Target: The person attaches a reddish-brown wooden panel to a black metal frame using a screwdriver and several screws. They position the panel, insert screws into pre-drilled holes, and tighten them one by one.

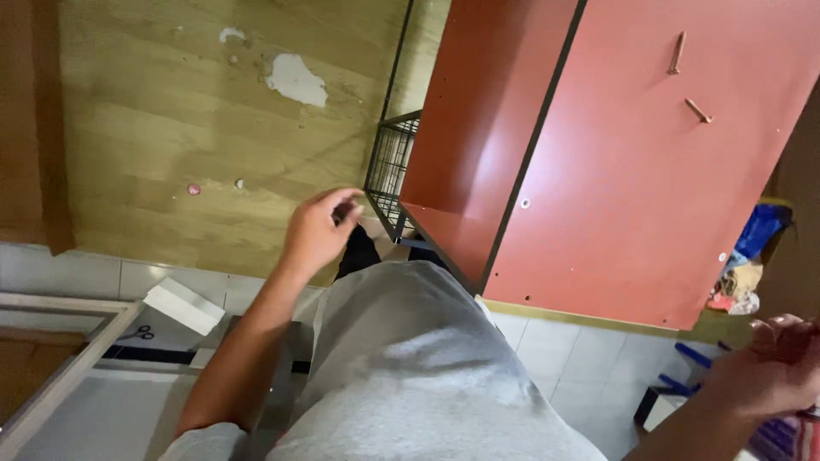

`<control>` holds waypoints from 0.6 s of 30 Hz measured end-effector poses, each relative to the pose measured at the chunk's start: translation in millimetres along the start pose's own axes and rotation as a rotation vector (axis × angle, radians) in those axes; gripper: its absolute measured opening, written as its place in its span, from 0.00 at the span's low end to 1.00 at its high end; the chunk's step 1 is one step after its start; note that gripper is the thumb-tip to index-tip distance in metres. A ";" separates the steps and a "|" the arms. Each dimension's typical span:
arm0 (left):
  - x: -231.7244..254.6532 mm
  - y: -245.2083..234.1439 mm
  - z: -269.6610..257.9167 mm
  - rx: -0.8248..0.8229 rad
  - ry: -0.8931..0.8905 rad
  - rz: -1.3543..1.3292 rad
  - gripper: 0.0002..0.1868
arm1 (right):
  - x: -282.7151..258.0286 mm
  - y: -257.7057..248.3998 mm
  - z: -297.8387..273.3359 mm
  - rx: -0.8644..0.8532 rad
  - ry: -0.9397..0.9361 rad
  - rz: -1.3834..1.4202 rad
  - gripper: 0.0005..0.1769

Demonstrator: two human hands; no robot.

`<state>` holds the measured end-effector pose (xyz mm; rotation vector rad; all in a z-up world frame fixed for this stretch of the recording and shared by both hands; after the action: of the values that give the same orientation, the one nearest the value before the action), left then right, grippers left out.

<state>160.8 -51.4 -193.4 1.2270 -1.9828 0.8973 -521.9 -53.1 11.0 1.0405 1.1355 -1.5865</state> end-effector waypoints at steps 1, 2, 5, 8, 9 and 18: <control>9.1 0.5 -5.1 -0.013 0.005 0.002 0.20 | -11.8 1.6 -10.7 0.011 0.001 -0.009 0.15; 24.8 2.6 -10.2 -0.033 0.151 -0.006 0.23 | -25.0 3.8 -18.5 -0.024 0.001 -0.058 0.14; 81.9 10.6 -36.8 -0.065 0.538 -0.016 0.34 | -72.9 39.5 -27.3 -0.123 -0.002 -0.100 0.14; 135.0 25.7 -56.2 -0.115 0.903 0.004 0.43 | -139.8 138.8 -10.9 -0.312 -0.056 -0.191 0.13; 150.5 32.8 -60.7 -0.150 1.023 0.021 0.45 | -164.4 182.0 -1.7 -0.440 -0.109 -0.291 0.13; 175.2 72.5 -47.3 -0.154 1.040 -0.166 0.23 | -188.6 338.6 42.6 -1.157 -0.080 -0.596 0.05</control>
<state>37.7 -74.2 -43.3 0.5976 -1.0675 0.9873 -155.8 -118.2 128.5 -0.1460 2.0283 -1.0080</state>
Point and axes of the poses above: each hand's wrist, its own z-axis towards the middle knuckle, its own y-axis out of the palm, x = y × z, the point moved 4 cm from there along z, towards the middle knuckle, and after that the axes turned 15 degrees about -x, right-handed, at the moved point
